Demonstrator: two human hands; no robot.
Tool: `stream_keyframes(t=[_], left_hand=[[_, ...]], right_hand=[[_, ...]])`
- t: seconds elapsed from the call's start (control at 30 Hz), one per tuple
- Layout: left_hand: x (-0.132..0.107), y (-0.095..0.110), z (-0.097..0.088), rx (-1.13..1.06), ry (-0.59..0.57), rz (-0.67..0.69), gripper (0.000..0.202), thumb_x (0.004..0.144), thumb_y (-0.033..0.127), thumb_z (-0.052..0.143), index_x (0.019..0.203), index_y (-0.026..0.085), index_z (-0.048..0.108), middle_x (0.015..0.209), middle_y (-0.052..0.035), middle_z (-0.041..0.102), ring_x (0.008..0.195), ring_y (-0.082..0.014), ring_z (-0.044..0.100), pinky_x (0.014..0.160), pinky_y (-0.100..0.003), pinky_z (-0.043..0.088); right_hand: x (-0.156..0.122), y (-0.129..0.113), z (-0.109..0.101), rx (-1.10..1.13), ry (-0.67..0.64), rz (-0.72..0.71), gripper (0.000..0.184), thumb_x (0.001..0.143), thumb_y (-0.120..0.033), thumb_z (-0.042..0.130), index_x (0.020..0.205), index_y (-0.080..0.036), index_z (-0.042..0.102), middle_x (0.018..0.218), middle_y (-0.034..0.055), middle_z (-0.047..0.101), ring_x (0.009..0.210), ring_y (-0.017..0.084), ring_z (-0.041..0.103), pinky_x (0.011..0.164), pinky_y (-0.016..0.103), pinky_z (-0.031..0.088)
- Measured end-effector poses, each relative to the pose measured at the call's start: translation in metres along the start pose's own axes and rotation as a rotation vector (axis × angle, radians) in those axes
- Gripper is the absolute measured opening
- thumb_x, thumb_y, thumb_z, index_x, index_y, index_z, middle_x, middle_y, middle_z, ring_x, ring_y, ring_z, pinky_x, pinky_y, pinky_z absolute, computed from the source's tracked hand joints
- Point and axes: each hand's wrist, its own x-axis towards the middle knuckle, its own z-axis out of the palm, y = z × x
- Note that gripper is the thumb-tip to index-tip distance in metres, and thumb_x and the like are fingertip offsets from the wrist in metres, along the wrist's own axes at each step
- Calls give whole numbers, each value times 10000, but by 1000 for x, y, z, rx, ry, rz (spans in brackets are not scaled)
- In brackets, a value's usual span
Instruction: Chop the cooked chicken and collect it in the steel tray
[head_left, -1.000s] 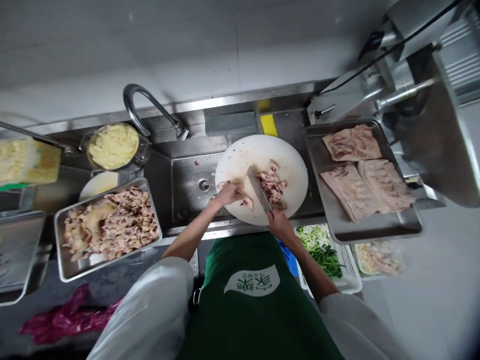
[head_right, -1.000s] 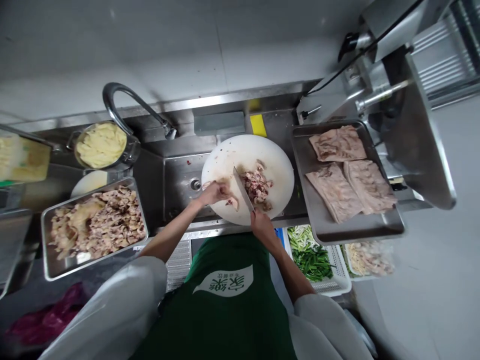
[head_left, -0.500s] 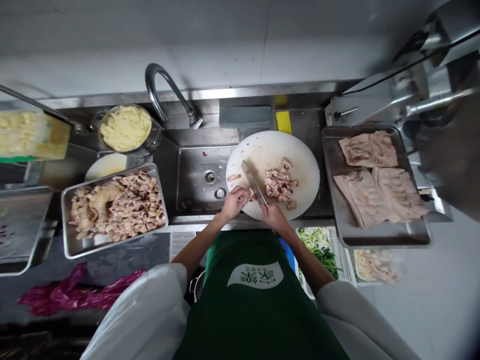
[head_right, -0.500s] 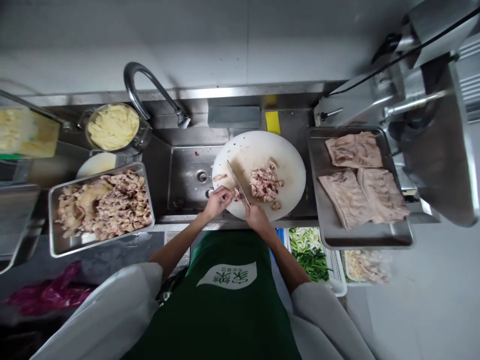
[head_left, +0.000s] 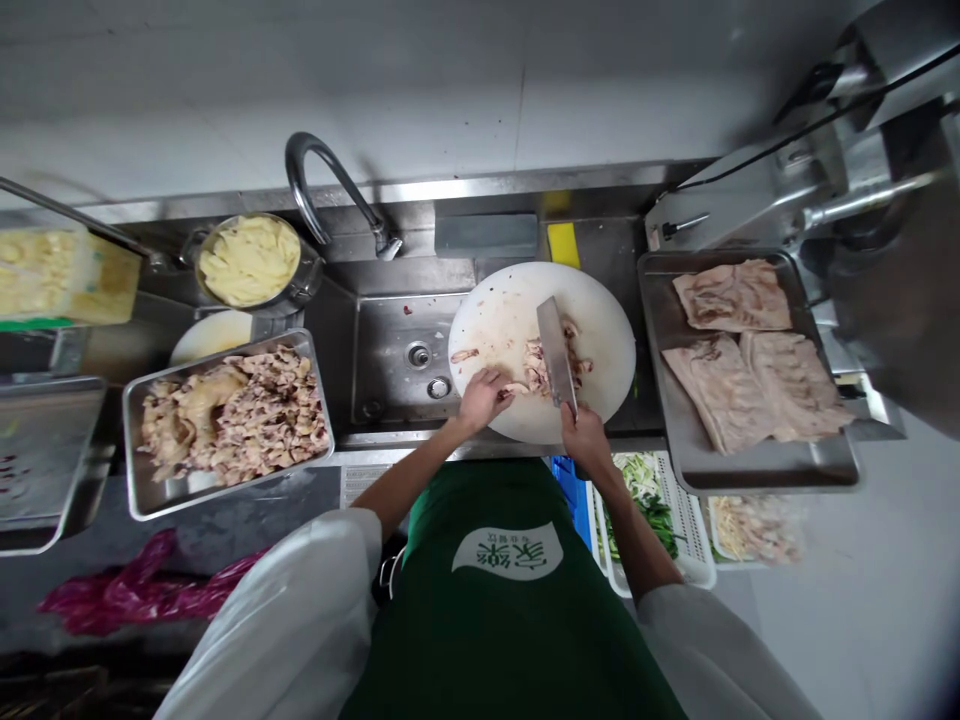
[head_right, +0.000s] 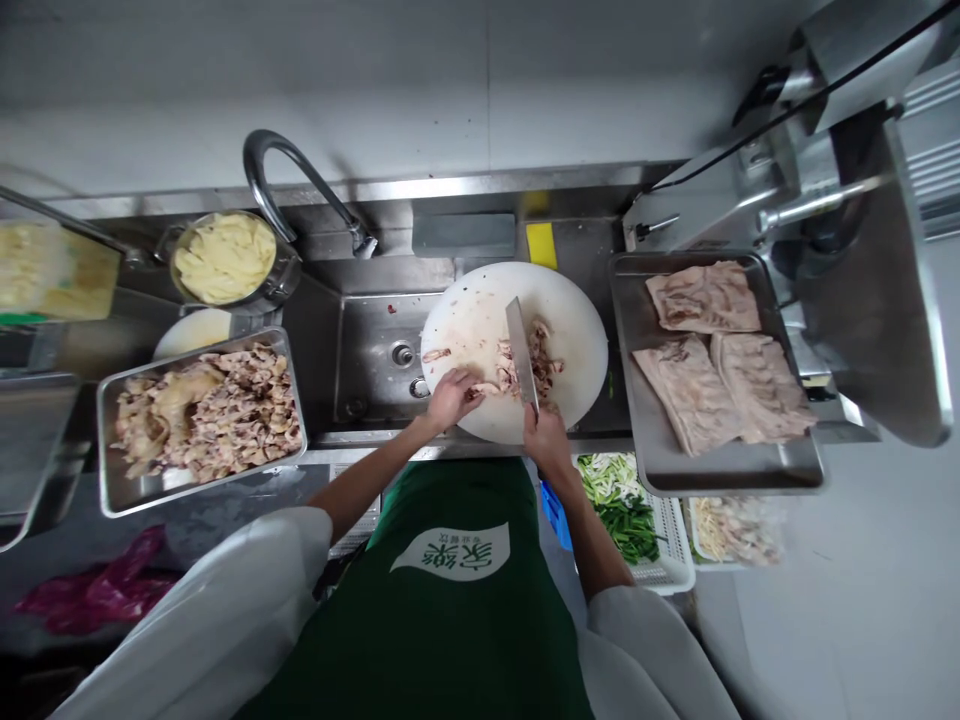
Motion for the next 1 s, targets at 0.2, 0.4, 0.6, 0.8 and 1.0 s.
stream_keyframes(t=[0.2,0.4,0.6,0.8,1.0], left_hand=[[-32,19,13,-134,370,-200,220,881,369,729,989,185,675,966,-85,654,936,-237,614,847,-375,514],[-51,4,7,-321,352,-37,110,960,273,613,943,194,686,945,-63,657,916,-176,641,852,-322,545],[-66,0,17,-219,468,-97,143,961,292,603,894,201,690,880,-52,654,880,-178,633,816,-324,538],[-71,-3,26,-176,425,-64,153,966,286,582,917,201,700,903,-60,673,883,-186,636,800,-336,520],[-85,-7,28,-147,452,-110,163,970,305,579,957,203,706,940,-73,688,922,-198,627,822,-344,497]], right_hand=[[-12,-26,16,28,56,-119,441,1036,-319,319,1108,-101,696,1000,191,728,978,286,669,876,334,470],[-7,-39,27,-68,-176,-65,381,1031,-268,391,971,-105,731,919,166,753,866,248,705,752,279,444],[-9,-56,26,-49,-114,-128,432,1054,-295,339,1088,-106,725,990,178,755,922,254,704,775,279,442],[-3,-65,36,-89,-235,-67,398,1040,-274,378,1051,-114,743,1006,178,757,933,245,704,772,268,441],[-11,-72,47,-7,-157,-97,414,1048,-291,363,1007,-132,743,954,164,761,890,233,704,748,259,434]])
